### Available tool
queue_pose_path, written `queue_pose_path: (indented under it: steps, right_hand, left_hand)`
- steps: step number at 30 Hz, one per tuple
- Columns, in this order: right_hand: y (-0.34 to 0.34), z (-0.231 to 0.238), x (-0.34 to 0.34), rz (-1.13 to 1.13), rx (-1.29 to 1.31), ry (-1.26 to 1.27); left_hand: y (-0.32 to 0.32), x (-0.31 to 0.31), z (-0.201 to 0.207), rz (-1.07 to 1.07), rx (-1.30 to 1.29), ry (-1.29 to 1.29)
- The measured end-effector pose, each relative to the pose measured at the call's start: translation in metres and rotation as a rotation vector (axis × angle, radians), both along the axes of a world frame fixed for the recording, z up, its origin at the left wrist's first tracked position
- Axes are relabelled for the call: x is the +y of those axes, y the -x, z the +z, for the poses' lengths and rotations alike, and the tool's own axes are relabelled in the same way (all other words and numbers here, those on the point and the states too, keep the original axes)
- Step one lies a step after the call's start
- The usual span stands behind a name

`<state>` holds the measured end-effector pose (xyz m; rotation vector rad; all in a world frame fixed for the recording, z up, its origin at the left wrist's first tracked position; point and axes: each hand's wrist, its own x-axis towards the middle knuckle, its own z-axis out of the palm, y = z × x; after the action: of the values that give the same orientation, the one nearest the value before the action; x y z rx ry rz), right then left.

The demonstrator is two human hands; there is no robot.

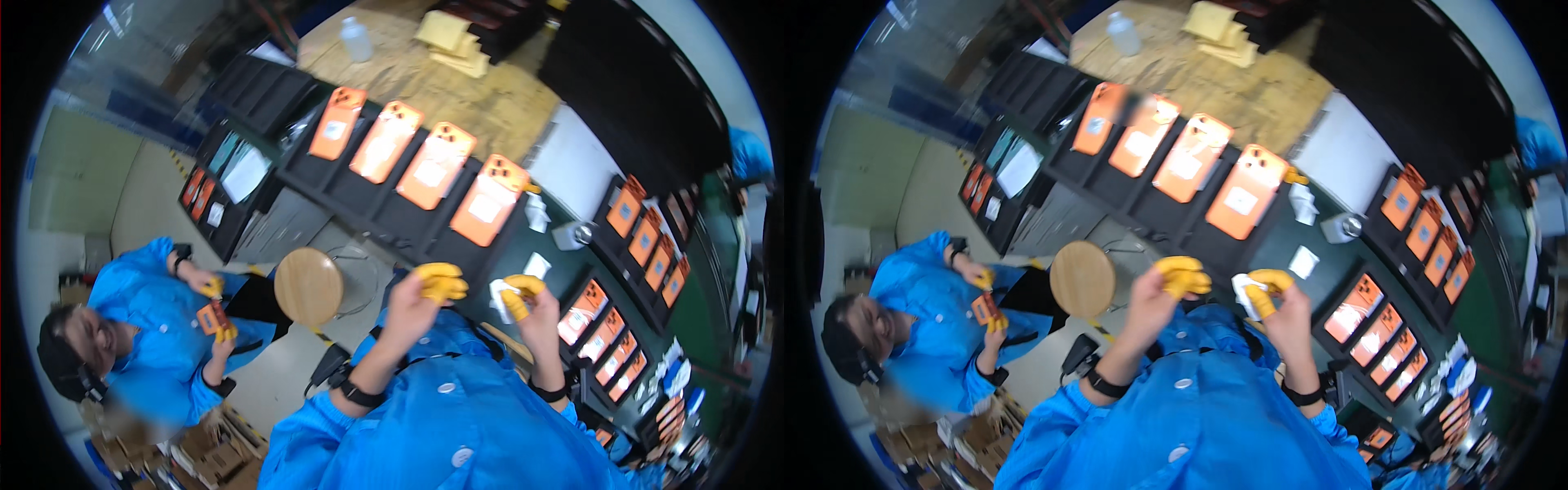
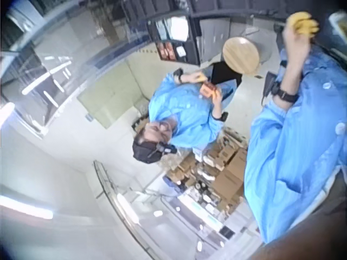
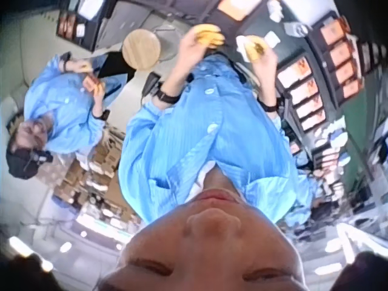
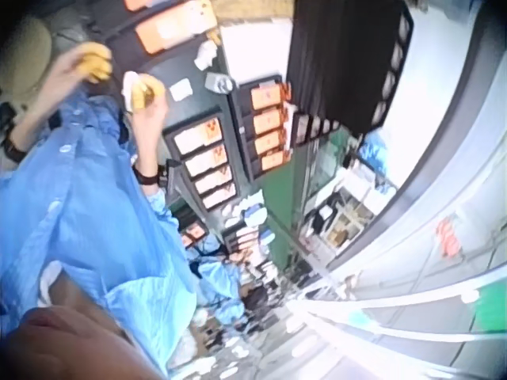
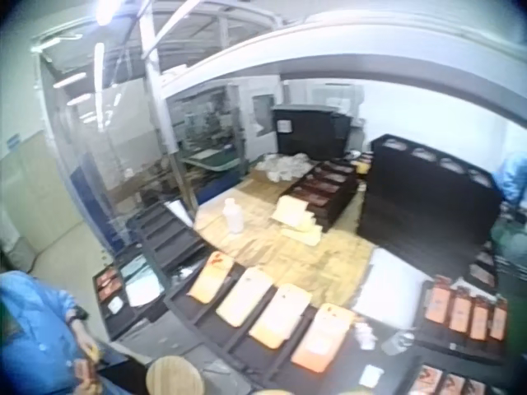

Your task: Cleaning the back and camera lenses of smartphones on an assembly line.

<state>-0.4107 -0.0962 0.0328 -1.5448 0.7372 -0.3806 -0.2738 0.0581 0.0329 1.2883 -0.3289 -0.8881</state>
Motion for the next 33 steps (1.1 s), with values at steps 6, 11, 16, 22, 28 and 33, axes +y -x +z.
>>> queue_pose_path:
  steps: [6,11,16,22,28,33]
  right_hand:
    - [0.022,0.004,-0.009,-0.054,-0.233,-0.484]
    - [0.026,-0.008,0.011,-0.004,-0.212,-0.352]
    - [0.014,-0.006,0.019,-0.196,-0.286,-0.442]
    - [-0.022,0.001,0.025,-0.192,-0.005,0.141]
    - [-0.061,-0.002,0.031,-0.377,0.088,0.313]
    - [-0.052,-0.029,0.021,-0.674,0.167,0.172]
  left_hand:
    - [0.016,-0.005,0.017,0.007,0.023,-0.096]
    - [0.035,-0.032,0.006,-0.156,-0.007,-0.026]
    - [0.014,-0.043,0.005,-0.223,0.029,-0.120]
    - [-0.026,-0.052,0.001,-0.236,0.218,-0.063]
    - [-0.069,-0.053,0.000,-0.367,-0.103,-0.109]
    - [-0.101,-0.070,-0.014,-0.404,-1.292,0.017]
